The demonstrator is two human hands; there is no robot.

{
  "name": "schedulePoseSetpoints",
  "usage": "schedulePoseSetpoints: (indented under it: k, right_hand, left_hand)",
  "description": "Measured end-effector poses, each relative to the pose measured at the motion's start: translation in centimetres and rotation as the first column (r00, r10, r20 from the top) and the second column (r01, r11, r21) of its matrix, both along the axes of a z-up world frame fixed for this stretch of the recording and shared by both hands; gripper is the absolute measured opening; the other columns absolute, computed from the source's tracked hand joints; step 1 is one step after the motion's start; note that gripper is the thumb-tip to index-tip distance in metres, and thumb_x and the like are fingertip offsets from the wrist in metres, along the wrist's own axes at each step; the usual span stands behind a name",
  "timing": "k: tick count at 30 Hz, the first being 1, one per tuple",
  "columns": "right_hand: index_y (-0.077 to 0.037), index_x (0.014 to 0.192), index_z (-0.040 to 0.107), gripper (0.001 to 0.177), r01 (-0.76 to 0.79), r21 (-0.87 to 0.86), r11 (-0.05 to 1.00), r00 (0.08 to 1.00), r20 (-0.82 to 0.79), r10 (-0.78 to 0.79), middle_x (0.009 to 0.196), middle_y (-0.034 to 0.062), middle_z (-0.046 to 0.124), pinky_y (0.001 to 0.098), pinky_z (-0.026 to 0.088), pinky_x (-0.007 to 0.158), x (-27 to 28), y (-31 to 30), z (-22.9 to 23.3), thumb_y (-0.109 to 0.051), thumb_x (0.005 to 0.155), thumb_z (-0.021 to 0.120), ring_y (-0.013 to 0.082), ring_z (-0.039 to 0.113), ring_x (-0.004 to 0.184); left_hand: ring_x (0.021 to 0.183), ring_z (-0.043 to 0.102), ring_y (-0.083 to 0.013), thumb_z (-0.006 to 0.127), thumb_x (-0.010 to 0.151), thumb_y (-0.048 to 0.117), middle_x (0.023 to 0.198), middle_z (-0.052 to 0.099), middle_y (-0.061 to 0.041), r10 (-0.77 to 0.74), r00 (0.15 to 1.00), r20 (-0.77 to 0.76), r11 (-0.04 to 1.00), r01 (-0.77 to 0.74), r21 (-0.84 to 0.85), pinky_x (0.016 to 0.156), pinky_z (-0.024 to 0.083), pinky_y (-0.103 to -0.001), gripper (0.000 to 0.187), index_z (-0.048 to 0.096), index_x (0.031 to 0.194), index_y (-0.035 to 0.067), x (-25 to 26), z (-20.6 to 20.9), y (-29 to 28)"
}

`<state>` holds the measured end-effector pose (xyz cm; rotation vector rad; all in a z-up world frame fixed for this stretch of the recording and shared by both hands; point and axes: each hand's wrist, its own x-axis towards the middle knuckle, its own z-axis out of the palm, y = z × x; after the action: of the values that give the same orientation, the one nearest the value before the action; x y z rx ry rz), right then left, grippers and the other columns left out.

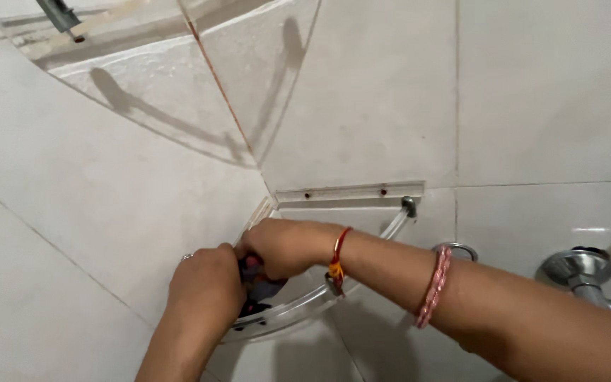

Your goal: The person wipes down glass corner shelves in a shower using a cloth, reaching multiple tiers and cleaning both the glass surfaces and the metal supports.

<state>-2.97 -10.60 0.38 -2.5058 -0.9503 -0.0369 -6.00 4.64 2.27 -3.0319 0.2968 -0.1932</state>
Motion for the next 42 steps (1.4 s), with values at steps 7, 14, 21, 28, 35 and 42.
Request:
schedulePoseSetpoints:
  k: [7,14,21,28,35,42]
  right_hand:
    - [-0.011,0.11,0.074,0.039,0.031,-0.06,0.998,0.999,0.032,-0.029,0.1,0.0131,0.077,0.0407,0.056,0.08,3.9,-2.1,0.1,-0.003,0.072,0.068,0.0308,0.072,0.094]
    - [-0.013,0.126,0.063,0.044,0.203,-0.201,0.958,0.966,0.2,-0.163,0.122,0.0255,0.062,0.0473,0.049,0.091,4.4,-5.9,-0.4,-0.026,0.085,0.072,0.041,0.064,0.104]
    - [-0.007,0.104,0.075,0.028,0.441,-0.371,0.817,0.876,-0.021,-0.483,0.09,0.0156,0.078,0.0425,0.061,0.079,-3.3,-10.6,4.2,-0.026,0.088,0.062,0.0319,0.077,0.082]
    - [-0.012,0.105,0.076,0.034,0.467,-0.292,0.835,0.882,0.085,-0.464,0.088,0.013,0.077,0.042,0.058,0.079,-5.9,-12.4,4.2,-0.033,0.079,0.071,0.0325,0.072,0.082]
    - [-0.011,0.093,0.078,0.032,0.393,-0.258,0.883,0.919,0.08,-0.386,0.084,0.0125,0.076,0.0424,0.058,0.077,-7.1,-9.2,3.8,-0.037,0.076,0.073,0.0325,0.072,0.08]
    - [-0.013,0.09,0.077,0.022,0.261,-0.231,0.937,0.963,0.125,-0.237,0.081,0.0137,0.075,0.0462,0.057,0.074,-7.1,-3.5,3.1,-0.027,0.074,0.071,0.0341,0.071,0.077]
  left_hand:
    - [0.097,0.071,-0.0404,0.072,0.083,0.012,0.102,0.073,-0.021,-0.072,0.99,0.12,0.974,0.096,-0.207,0.087,0.057,-0.047,0.021,0.07,0.101,0.002,3.8,-2.2,-1.8]
    - [0.101,0.068,-0.042,0.064,0.087,0.004,0.108,0.071,-0.022,-0.178,0.944,0.279,0.914,0.263,-0.308,0.089,0.054,-0.049,0.022,0.066,0.108,0.001,6.8,-3.5,-6.6]
    - [0.104,0.068,-0.0389,0.067,0.078,-0.002,0.109,0.071,-0.02,-0.343,0.929,0.142,0.886,0.369,-0.279,0.09,0.054,-0.047,0.031,0.067,0.109,0.003,4.4,-2.3,-12.3]
    - [0.102,0.07,-0.0375,0.062,0.077,-0.005,0.106,0.073,-0.02,-0.432,0.897,0.092,0.781,0.423,-0.459,0.089,0.056,-0.045,0.037,0.071,0.111,0.006,0.9,-0.8,-13.0]
    - [0.105,0.068,-0.0376,0.079,0.075,0.013,0.107,0.073,-0.02,-0.337,0.941,-0.041,0.889,0.303,-0.343,0.091,0.054,-0.045,0.037,0.071,0.11,0.006,-1.8,0.7,-8.2]
    - [0.102,0.072,-0.035,0.078,0.081,0.022,0.106,0.074,-0.018,-0.155,0.955,-0.252,0.98,0.117,-0.16,0.087,0.059,-0.044,0.035,0.069,0.11,0.006,-2.5,2.7,-2.9]
